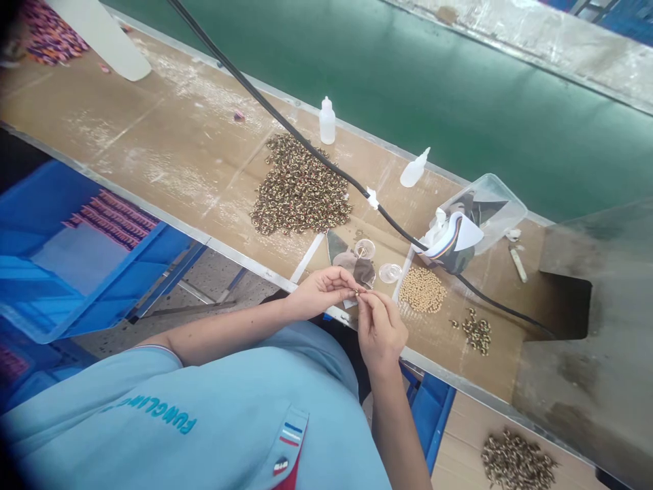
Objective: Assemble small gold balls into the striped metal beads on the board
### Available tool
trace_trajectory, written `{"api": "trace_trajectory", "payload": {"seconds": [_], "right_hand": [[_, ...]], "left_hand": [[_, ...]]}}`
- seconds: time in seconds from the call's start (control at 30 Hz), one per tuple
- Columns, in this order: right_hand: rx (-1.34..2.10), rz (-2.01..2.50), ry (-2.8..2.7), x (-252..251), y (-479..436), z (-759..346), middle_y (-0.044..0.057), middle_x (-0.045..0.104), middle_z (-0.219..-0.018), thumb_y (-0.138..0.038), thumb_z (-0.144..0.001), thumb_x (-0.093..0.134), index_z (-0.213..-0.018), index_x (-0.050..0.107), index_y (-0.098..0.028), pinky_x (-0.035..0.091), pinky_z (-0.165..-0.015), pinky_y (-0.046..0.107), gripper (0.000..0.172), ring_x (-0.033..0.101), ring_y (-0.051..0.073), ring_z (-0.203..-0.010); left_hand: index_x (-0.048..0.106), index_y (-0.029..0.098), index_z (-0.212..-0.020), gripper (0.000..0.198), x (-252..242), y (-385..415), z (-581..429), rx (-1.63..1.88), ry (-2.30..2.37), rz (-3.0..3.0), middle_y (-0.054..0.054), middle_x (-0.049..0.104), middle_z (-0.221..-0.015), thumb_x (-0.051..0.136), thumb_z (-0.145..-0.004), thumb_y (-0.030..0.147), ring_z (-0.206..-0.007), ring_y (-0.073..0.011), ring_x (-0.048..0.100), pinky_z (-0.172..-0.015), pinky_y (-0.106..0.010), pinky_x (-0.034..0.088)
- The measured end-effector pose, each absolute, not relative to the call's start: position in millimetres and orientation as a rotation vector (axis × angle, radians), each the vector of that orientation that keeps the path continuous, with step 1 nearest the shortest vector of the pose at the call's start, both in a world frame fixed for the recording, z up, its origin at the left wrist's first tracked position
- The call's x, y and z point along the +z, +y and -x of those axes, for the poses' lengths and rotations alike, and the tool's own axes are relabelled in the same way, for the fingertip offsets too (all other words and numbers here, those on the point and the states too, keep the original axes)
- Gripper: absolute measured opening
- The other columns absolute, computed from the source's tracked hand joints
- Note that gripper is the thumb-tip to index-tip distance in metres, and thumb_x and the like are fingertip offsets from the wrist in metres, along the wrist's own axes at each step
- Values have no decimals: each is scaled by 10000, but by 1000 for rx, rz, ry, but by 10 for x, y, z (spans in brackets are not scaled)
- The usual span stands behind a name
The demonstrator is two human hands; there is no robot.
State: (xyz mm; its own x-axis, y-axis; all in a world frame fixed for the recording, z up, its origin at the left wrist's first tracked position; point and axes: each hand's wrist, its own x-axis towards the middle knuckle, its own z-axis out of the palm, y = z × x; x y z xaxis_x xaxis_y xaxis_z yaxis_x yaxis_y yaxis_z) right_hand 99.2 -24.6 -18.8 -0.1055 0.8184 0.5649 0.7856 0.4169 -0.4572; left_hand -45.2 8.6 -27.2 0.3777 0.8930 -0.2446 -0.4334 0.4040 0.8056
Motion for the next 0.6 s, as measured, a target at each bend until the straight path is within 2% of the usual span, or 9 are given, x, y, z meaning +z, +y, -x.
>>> {"api": "trace_trajectory", "payload": {"seconds": [0.17,0.3,0.4,0.5,0.6], "right_hand": [[-12,1493,-1791,-174,-251,-1218,45,672,-798,-222,-823,617,-822,658,-188,473,-596,236,53,612,138,-701],[-194,1746,-1664,-223,-299,-1666,19,602,-591,-320,-797,632,-742,663,-190,385,-498,281,145,514,144,-512],[-258,1998,-1585,-262,-373,-1976,13,522,-482,-391,-800,584,-754,675,-205,319,-442,302,212,487,176,-482],[-263,2129,-1527,-293,-449,-2166,30,513,-473,-437,-781,557,-777,686,-231,315,-418,325,243,509,214,-494],[-171,2101,-1492,-343,-496,-2270,44,540,-507,-452,-751,551,-857,696,-267,362,-423,357,258,548,249,-524]], "left_hand": [[568,122,-844,353,-262,83,435,938,745,-637,-50,677,-818,789,-629,294,-804,-128,664,-788,-272,499],[561,116,-821,429,-285,90,428,943,705,-605,-57,665,-803,795,-587,390,-776,-134,668,-769,-284,509],[560,120,-820,449,-309,77,418,947,685,-611,-44,648,-798,788,-579,423,-765,-123,661,-764,-279,509],[557,124,-822,405,-318,46,411,951,669,-658,-39,633,-807,770,-624,405,-766,-113,649,-763,-264,507],[560,124,-813,241,-291,54,476,954,704,-794,-30,615,-766,696,-740,310,-705,-101,623,-708,-247,507]]}}
